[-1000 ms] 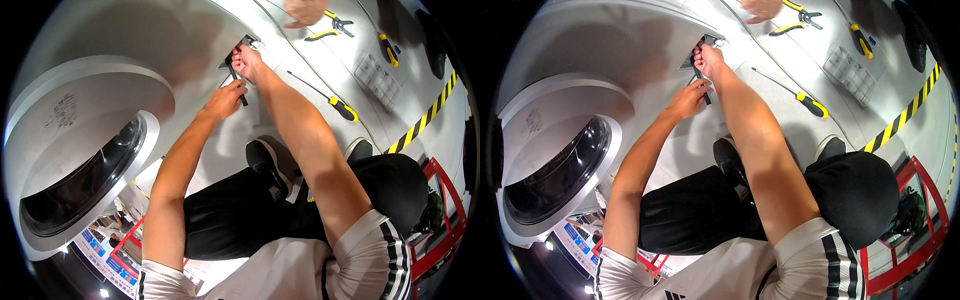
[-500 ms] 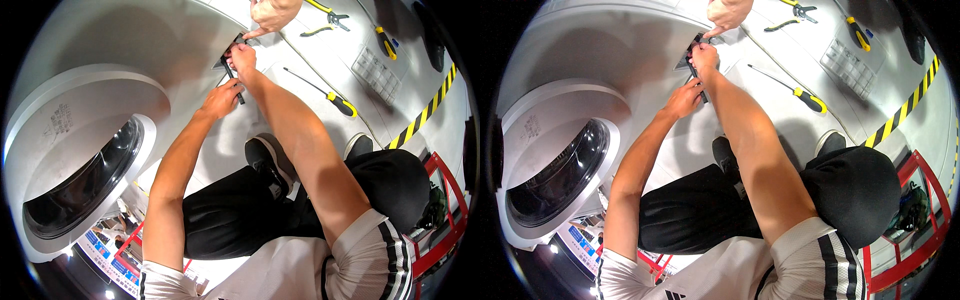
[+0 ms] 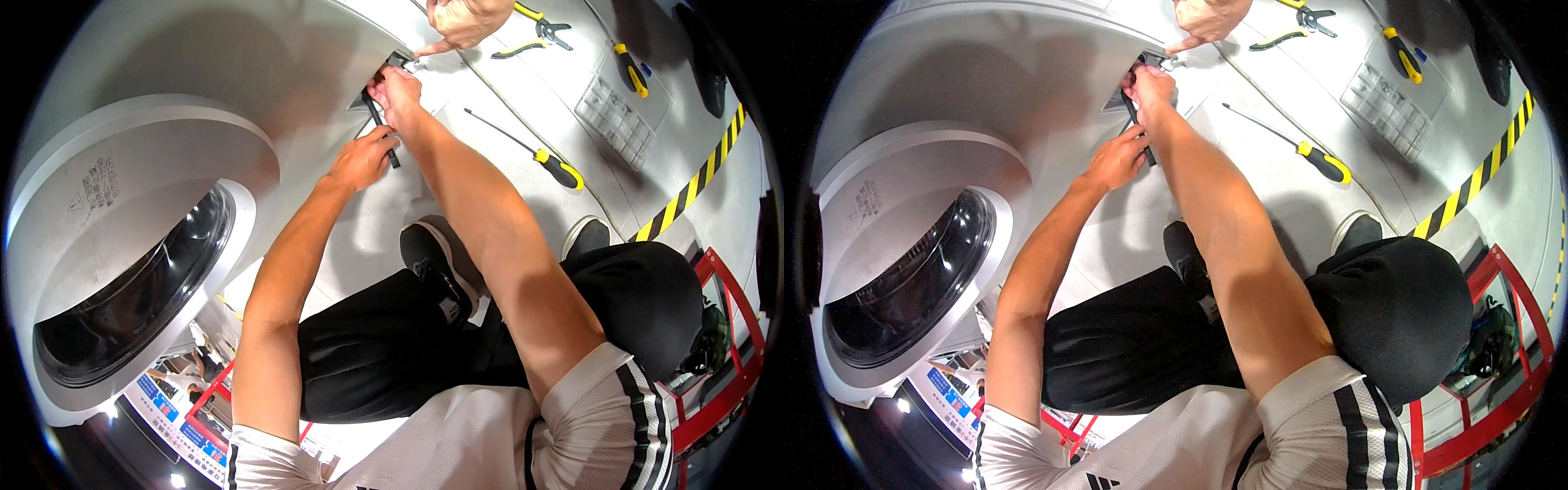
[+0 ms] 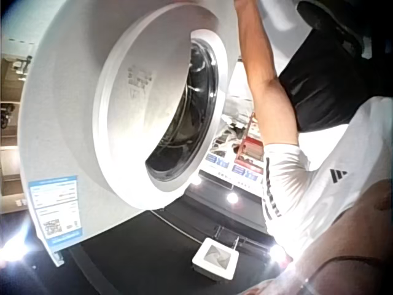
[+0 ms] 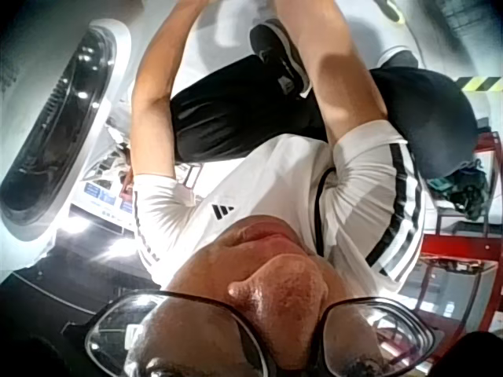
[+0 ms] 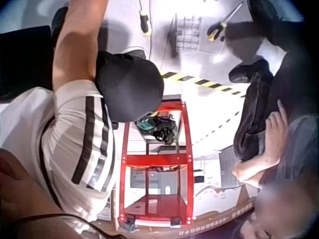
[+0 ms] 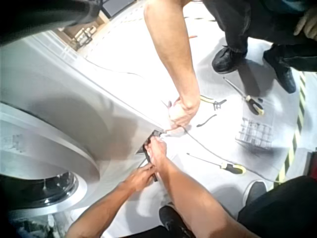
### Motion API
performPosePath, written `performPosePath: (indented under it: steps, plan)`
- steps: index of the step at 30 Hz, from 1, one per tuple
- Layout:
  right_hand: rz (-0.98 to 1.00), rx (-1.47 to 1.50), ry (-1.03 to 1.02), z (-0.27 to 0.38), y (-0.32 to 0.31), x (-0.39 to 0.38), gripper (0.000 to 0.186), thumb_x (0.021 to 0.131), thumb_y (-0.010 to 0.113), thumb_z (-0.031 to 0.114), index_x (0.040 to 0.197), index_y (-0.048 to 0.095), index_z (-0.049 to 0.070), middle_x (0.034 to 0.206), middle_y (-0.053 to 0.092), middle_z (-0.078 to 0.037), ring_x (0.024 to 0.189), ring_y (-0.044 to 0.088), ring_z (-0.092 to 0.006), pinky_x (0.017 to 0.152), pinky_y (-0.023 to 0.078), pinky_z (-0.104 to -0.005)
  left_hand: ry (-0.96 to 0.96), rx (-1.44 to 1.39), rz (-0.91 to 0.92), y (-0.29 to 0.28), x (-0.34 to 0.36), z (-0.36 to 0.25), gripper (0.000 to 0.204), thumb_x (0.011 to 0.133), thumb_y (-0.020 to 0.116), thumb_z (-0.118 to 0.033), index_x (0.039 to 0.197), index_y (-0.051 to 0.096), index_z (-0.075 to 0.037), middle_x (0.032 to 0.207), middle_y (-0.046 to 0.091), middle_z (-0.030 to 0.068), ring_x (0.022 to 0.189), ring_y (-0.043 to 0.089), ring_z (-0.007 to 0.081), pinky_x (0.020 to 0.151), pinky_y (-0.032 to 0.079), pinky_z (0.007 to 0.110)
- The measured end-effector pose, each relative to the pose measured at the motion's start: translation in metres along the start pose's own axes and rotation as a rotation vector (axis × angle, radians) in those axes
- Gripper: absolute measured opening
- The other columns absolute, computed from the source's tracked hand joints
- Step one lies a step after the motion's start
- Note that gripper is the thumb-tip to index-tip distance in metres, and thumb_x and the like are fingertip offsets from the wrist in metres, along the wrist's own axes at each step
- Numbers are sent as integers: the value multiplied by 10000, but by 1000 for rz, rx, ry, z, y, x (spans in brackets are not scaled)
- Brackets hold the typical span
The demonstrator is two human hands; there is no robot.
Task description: The person removes and inspects internal components from the lower front panel of a washing machine by hand and with a screwdriver.
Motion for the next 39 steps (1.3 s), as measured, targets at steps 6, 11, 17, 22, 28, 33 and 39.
performPosePath:
  steps: [6,11,17,22,28,33,39]
  plan:
    - [6,-94,-54,-2,-3,-3,98,877,584,128,921,597,42,792,626,-45,684,604,-137,560,457,-244,-12,3,21,-2,0,-2,323,775,570,-51,1091,605,-106,1235,511,37,998,586,276,803,508,407]
    - [-57,86,126,1,1,-2,98,883,587,133,932,590,48,811,617,-54,704,596,-156,550,437,-263,-1,7,-16,0,-2,0,324,782,568,-52,1100,595,-107,1257,502,38,1009,582,274,814,501,411]
    - [-75,176,178,-7,-3,37,155,816,628,15,935,541,64,876,627,-74,746,614,-185,604,478,-333,24,-7,-25,-1,-1,0,320,780,572,-48,1094,594,-103,1264,500,31,1012,581,273,818,499,416]
    - [-285,-337,-170,-8,-8,28,335,693,707,-8,981,546,51,874,632,-66,825,607,-196,750,495,-320,24,4,-37,2,-3,1,317,779,574,-44,1090,601,-100,1262,503,27,1011,582,272,816,502,410]
    - [-239,-473,-277,-5,-22,5,400,682,688,-29,1044,526,23,914,621,-84,825,590,-175,774,482,-289,-3,-8,-16,3,-1,2,299,783,573,-48,1074,615,-100,1257,507,23,1007,586,268,821,503,408]
    - [-160,-462,-286,-5,-46,8,440,718,644,-44,1116,470,25,1001,571,-108,860,574,-184,713,498,-276,38,-3,-31,3,4,3,289,784,576,-54,1066,619,-100,1247,513,24,1004,587,267,825,500,408]
    - [-84,-429,-166,2,-64,-12,461,758,624,-44,1164,424,41,1044,547,-108,879,573,-187,687,520,-282,40,20,-1,3,3,4,294,788,581,-63,1077,610,-103,1233,513,23,1007,584,265,826,498,400]
Point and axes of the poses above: each hand's wrist, its own x-axis towards the middle knuckle, its own y-axis out of the palm, z = x × y, the point moved 2 cm from there along x, towards the middle knuckle
